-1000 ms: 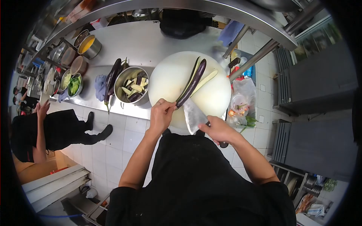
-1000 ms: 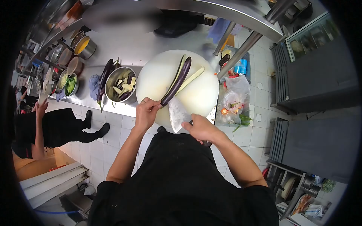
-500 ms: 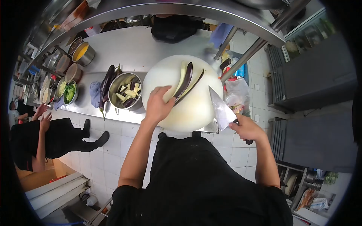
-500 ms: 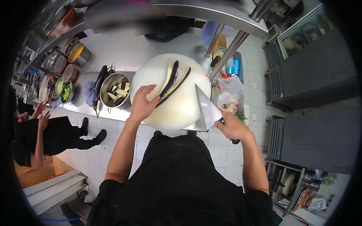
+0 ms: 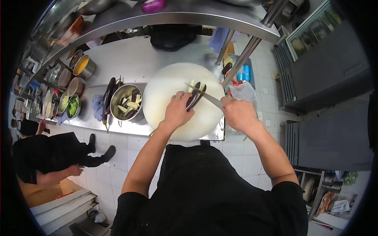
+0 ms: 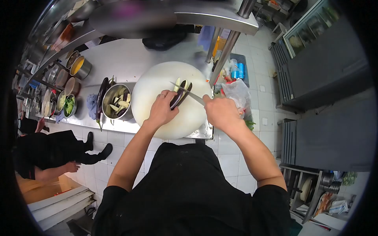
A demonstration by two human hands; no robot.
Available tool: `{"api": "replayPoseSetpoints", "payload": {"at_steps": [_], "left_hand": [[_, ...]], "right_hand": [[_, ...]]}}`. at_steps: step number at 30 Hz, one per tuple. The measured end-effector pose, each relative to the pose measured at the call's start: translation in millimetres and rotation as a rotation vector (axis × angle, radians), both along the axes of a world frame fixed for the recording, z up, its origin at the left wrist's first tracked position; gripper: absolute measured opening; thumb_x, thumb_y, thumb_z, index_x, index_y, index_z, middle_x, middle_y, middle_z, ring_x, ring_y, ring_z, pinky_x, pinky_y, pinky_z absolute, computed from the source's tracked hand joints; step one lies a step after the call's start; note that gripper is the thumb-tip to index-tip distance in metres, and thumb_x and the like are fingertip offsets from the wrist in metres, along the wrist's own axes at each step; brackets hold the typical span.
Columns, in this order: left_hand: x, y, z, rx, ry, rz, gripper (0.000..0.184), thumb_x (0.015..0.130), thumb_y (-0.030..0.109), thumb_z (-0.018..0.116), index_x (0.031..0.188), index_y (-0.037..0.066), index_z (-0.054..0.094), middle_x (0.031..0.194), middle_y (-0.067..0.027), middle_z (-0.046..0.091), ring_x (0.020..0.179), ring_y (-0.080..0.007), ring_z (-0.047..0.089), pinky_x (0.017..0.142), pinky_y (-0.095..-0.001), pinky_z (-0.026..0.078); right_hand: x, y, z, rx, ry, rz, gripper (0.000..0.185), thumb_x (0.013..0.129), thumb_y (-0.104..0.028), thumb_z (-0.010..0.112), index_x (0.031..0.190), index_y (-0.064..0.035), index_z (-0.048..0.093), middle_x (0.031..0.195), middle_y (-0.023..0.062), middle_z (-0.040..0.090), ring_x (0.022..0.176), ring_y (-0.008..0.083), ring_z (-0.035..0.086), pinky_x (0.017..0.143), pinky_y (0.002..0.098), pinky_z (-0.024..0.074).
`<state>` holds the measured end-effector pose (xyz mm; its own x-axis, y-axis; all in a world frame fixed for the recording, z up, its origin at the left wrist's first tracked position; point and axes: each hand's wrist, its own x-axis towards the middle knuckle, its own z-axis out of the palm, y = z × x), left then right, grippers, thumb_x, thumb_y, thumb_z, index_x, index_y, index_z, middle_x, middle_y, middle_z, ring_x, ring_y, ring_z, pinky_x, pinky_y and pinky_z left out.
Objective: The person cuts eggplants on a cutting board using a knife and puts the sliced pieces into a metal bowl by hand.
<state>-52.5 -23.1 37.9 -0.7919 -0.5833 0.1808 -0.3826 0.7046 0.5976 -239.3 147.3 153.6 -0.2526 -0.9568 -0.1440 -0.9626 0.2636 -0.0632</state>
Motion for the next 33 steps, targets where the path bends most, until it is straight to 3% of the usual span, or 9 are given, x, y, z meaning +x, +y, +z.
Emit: {"api": "replayPoseSetpoints", "payload": {"at_steps": [5,10,13,16,20,23,28,33], "left_hand": [[-3,0,1,0.054,-0.001,0.043,0.052,0.08,0.012,0.075,0.13,0.003,0.063,0.126,-0.0178,0.06,0.11,-0.0407,0.063,0.097,-0.0487,0.053],[-5,0,1,0.049,-0.003,0.056,0.052,0.08,0.012,0.074,0.13,0.003,0.063,0.126,-0.0177,0.061,0.11,-0.0404,0.063,0.097,-0.0487,0.053],[-3,-1,-2,0.04,0.013,0.048,0.052,0.08,0.012,0.075,0.129,0.004,0.063,0.126,-0.0179,0.061,0.111,-0.0408,0.063,0.097,-0.0488,0.053],[0,-3,-5,0.043,0.047,0.051,0.053,0.08,0.013,0.076,0.13,0.005,0.061,0.127,-0.0183,0.061,0.112,-0.0412,0.064,0.097,-0.0489,0.053],[17,2,14,0.037,0.043,0.102,0.054,0.081,0.014,0.077,0.132,0.007,0.059,0.126,-0.0187,0.062,0.111,-0.041,0.064,0.097,-0.0491,0.053],[33,7,22,0.036,-0.063,0.116,0.052,0.082,0.013,0.076,0.132,0.007,0.061,0.125,-0.0183,0.062,0.112,-0.0404,0.062,0.097,-0.0495,0.054],[39,11,2,0.031,-0.007,0.121,0.043,0.082,0.013,0.075,0.124,0.006,0.065,0.119,-0.0176,0.064,0.108,-0.0396,0.064,0.094,-0.0493,0.055],[35,12,-9,0.027,0.086,0.147,0.037,0.082,0.012,0.074,0.117,0.004,0.069,0.111,-0.017,0.066,0.102,-0.0387,0.066,0.09,-0.0481,0.056]], "right_hand": [[6,-14,13,0.119,0.122,0.13,0.022,0.091,-0.011,0.066,0.111,-0.0024,0.064,0.081,0.0179,0.076,0.079,0.0369,0.078,0.067,0.0472,0.0613],[7,-51,19,0.269,0.045,0.113,0.023,0.095,-0.011,0.06,0.115,-0.0015,0.067,0.1,0.0208,0.078,0.094,0.0373,0.078,0.081,0.0479,0.0623],[-3,-88,-26,0.289,-0.046,0.107,0.029,0.097,-0.012,0.058,0.122,-0.0012,0.067,0.11,0.0214,0.077,0.102,0.0393,0.076,0.088,0.0489,0.061],[-18,-101,-35,0.207,-0.156,0.128,0.032,0.099,-0.018,0.06,0.125,0.0007,0.063,0.099,0.0223,0.077,0.096,0.0444,0.075,0.086,0.0534,0.0596],[-18,-82,-23,0.09,-0.162,0.084,0.032,0.103,-0.025,0.059,0.122,0.0018,0.062,0.098,0.0235,0.076,0.095,0.0453,0.075,0.086,0.055,0.0585],[4,-61,10,0.163,-0.117,0.042,0.028,0.098,-0.015,0.057,0.119,0.0022,0.064,0.102,0.024,0.077,0.101,0.0425,0.076,0.086,0.0513,0.0608],[31,-34,22,0.264,-0.024,0.197,0.02,0.095,-0.01,0.06,0.11,0.0018,0.064,0.09,0.0211,0.078,0.086,0.0377,0.079,0.074,0.0477,0.0633],[44,-40,24,0.32,-0.033,0.156,0.021,0.095,-0.008,0.059,0.111,0.0022,0.066,0.096,0.0224,0.078,0.092,0.0366,0.079,0.078,0.0463,0.0636]]}}
